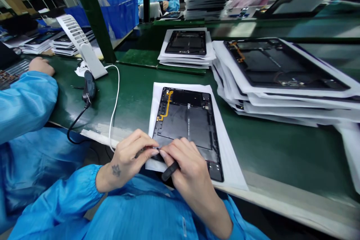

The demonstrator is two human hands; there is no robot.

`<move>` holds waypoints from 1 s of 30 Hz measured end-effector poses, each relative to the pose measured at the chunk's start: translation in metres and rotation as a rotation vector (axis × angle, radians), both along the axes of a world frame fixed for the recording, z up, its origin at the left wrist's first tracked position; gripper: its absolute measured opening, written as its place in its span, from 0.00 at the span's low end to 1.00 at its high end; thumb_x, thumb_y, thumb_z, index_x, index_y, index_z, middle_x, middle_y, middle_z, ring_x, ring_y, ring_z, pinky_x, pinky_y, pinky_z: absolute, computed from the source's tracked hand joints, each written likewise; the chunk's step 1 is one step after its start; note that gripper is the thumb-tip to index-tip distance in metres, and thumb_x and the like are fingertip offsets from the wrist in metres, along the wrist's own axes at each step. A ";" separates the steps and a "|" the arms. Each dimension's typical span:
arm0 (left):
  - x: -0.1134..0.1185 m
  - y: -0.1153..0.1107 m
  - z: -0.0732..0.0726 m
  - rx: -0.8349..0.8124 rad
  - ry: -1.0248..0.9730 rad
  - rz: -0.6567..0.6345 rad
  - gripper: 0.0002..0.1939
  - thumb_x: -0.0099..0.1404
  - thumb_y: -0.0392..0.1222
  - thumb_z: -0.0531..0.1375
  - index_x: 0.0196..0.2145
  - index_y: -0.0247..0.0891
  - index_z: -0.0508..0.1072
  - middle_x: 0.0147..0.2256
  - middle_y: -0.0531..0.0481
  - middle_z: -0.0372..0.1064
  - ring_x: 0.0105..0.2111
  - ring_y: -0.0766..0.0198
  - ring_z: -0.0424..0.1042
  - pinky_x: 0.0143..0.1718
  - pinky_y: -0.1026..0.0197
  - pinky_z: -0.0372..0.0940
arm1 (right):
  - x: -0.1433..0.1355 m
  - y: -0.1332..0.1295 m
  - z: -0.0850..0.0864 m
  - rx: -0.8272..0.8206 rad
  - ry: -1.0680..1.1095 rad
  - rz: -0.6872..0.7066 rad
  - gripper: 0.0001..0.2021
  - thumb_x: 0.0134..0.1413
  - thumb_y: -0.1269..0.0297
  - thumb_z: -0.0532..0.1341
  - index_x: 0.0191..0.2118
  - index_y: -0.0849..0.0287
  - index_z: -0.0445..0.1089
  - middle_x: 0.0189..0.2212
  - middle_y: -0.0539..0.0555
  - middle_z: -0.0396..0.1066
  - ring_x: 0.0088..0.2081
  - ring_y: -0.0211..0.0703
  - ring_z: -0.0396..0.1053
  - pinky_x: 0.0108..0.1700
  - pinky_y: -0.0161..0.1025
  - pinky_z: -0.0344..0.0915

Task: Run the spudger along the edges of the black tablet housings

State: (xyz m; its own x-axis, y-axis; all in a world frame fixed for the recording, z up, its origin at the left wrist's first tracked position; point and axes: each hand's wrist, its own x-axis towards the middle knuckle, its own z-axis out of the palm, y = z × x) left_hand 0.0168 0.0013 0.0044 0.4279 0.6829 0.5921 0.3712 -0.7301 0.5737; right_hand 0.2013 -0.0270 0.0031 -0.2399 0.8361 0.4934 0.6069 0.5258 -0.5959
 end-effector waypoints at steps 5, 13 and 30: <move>0.000 0.003 0.000 0.012 0.038 -0.007 0.04 0.72 0.30 0.59 0.41 0.34 0.72 0.34 0.50 0.70 0.36 0.69 0.70 0.38 0.67 0.67 | 0.001 -0.002 -0.002 0.030 -0.035 0.002 0.13 0.68 0.74 0.54 0.32 0.59 0.69 0.27 0.50 0.66 0.32 0.42 0.59 0.35 0.40 0.51; -0.018 0.014 0.005 0.110 0.391 -0.058 0.05 0.75 0.33 0.55 0.41 0.34 0.70 0.35 0.48 0.68 0.35 0.63 0.68 0.37 0.61 0.67 | 0.010 -0.005 -0.007 0.248 -0.244 0.086 0.15 0.67 0.79 0.50 0.49 0.67 0.72 0.39 0.59 0.76 0.36 0.46 0.63 0.36 0.43 0.56; -0.039 0.008 0.004 0.263 0.419 -0.057 0.17 0.73 0.29 0.55 0.58 0.33 0.68 0.41 0.41 0.74 0.40 0.60 0.73 0.41 0.59 0.72 | 0.010 -0.004 -0.005 0.234 -0.369 0.125 0.15 0.68 0.75 0.50 0.47 0.66 0.74 0.40 0.59 0.77 0.35 0.46 0.61 0.36 0.44 0.57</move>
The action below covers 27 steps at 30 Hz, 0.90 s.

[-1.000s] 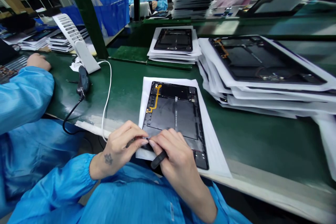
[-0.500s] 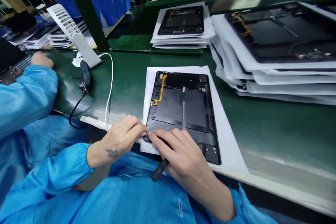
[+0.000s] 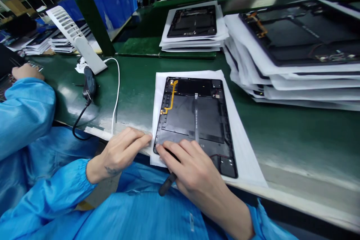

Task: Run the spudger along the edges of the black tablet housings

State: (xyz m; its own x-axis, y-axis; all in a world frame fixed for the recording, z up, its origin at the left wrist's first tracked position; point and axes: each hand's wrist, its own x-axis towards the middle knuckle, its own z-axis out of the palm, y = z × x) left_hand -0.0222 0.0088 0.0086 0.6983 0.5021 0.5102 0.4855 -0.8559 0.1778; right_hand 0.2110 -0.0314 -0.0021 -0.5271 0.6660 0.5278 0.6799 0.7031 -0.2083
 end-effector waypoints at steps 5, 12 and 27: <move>0.000 -0.006 0.011 0.059 0.104 -0.061 0.17 0.75 0.30 0.50 0.58 0.27 0.67 0.41 0.37 0.75 0.41 0.57 0.76 0.41 0.57 0.74 | -0.003 0.001 -0.001 0.034 -0.014 0.015 0.15 0.66 0.77 0.51 0.48 0.66 0.74 0.42 0.59 0.77 0.35 0.46 0.61 0.35 0.45 0.58; 0.008 -0.010 0.013 0.247 0.253 -0.085 0.15 0.75 0.30 0.49 0.54 0.23 0.69 0.41 0.36 0.76 0.41 0.56 0.75 0.42 0.55 0.75 | 0.007 0.002 0.008 -0.134 0.233 0.015 0.13 0.71 0.62 0.53 0.48 0.64 0.72 0.38 0.59 0.75 0.37 0.45 0.68 0.37 0.42 0.66; 0.010 0.025 -0.004 -0.300 0.081 -0.158 0.31 0.73 0.47 0.60 0.68 0.38 0.57 0.68 0.36 0.55 0.69 0.51 0.54 0.69 0.43 0.54 | 0.018 -0.001 0.027 -0.176 -0.032 -0.062 0.16 0.71 0.67 0.52 0.57 0.56 0.70 0.33 0.52 0.69 0.28 0.35 0.69 0.29 0.32 0.66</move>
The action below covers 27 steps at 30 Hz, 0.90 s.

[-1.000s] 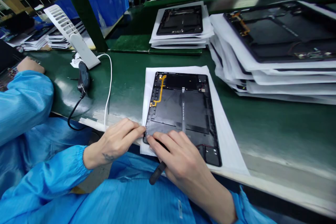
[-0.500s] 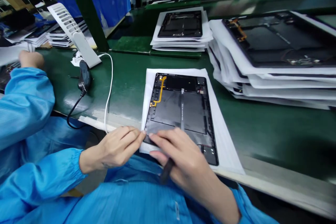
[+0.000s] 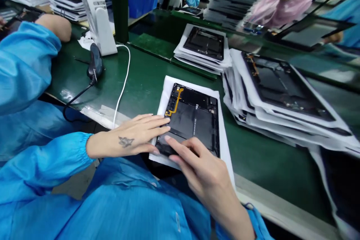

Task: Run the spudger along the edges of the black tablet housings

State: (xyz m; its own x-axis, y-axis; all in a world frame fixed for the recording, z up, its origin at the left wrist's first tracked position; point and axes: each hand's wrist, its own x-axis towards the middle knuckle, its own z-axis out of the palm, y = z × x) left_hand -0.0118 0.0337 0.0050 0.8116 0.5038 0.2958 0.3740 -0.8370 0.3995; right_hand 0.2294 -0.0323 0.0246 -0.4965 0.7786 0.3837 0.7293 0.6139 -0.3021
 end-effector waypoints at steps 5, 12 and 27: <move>0.003 -0.003 -0.004 -0.043 -0.064 0.017 0.32 0.71 0.46 0.62 0.68 0.38 0.58 0.67 0.38 0.57 0.69 0.54 0.56 0.70 0.45 0.52 | -0.001 -0.001 -0.009 0.027 -0.030 0.013 0.14 0.68 0.72 0.55 0.55 0.58 0.71 0.38 0.57 0.74 0.37 0.41 0.74 0.38 0.37 0.72; 0.005 -0.003 -0.008 -0.069 -0.113 0.029 0.31 0.72 0.48 0.61 0.68 0.39 0.60 0.66 0.42 0.61 0.68 0.55 0.57 0.71 0.48 0.50 | -0.002 -0.003 -0.014 0.113 -0.111 -0.006 0.24 0.65 0.81 0.52 0.62 0.56 0.67 0.44 0.59 0.75 0.42 0.41 0.76 0.40 0.35 0.73; 0.006 -0.002 -0.010 -0.062 -0.123 0.020 0.28 0.72 0.47 0.61 0.66 0.36 0.63 0.65 0.41 0.62 0.68 0.54 0.58 0.70 0.47 0.52 | -0.003 -0.003 -0.020 0.102 -0.168 0.001 0.23 0.65 0.81 0.52 0.59 0.55 0.70 0.40 0.56 0.74 0.38 0.38 0.75 0.36 0.32 0.71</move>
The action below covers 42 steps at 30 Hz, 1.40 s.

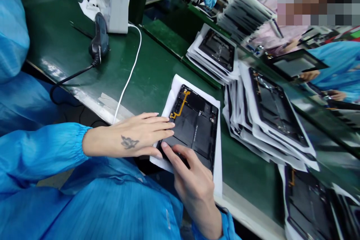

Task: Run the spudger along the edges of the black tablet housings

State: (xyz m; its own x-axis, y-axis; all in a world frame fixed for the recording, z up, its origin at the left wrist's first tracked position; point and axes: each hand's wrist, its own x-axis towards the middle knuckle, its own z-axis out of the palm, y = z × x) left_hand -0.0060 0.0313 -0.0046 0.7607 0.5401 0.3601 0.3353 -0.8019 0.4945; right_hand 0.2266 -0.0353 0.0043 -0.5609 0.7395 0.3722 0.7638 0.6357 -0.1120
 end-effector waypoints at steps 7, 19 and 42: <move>0.002 0.000 -0.005 0.000 -0.001 0.007 0.28 0.73 0.48 0.60 0.66 0.38 0.62 0.66 0.42 0.61 0.68 0.55 0.58 0.71 0.48 0.50 | -0.010 0.002 0.015 0.123 -0.151 0.068 0.16 0.66 0.80 0.52 0.52 0.66 0.72 0.37 0.59 0.76 0.33 0.40 0.72 0.32 0.36 0.65; -0.010 0.002 0.002 0.046 0.117 -0.096 0.25 0.78 0.43 0.50 0.68 0.32 0.58 0.70 0.41 0.51 0.71 0.59 0.49 0.72 0.54 0.46 | -0.012 0.017 0.034 0.224 -0.342 0.254 0.12 0.68 0.77 0.53 0.47 0.69 0.74 0.35 0.58 0.77 0.29 0.40 0.68 0.30 0.40 0.60; -0.016 -0.016 -0.005 0.291 0.016 0.102 0.18 0.75 0.31 0.50 0.60 0.30 0.66 0.57 0.37 0.70 0.58 0.55 0.71 0.56 0.52 0.70 | -0.002 -0.016 0.036 0.065 0.661 -0.318 0.17 0.64 0.65 0.63 0.58 0.51 0.72 0.28 0.50 0.71 0.27 0.39 0.67 0.31 0.38 0.66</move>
State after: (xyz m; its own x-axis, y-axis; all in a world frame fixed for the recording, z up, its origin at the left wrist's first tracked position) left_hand -0.0219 0.0153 -0.0097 0.7143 0.4902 0.4994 0.4275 -0.8707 0.2432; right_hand 0.2246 -0.0509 0.0405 0.0335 0.7941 0.6069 0.6984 0.4158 -0.5825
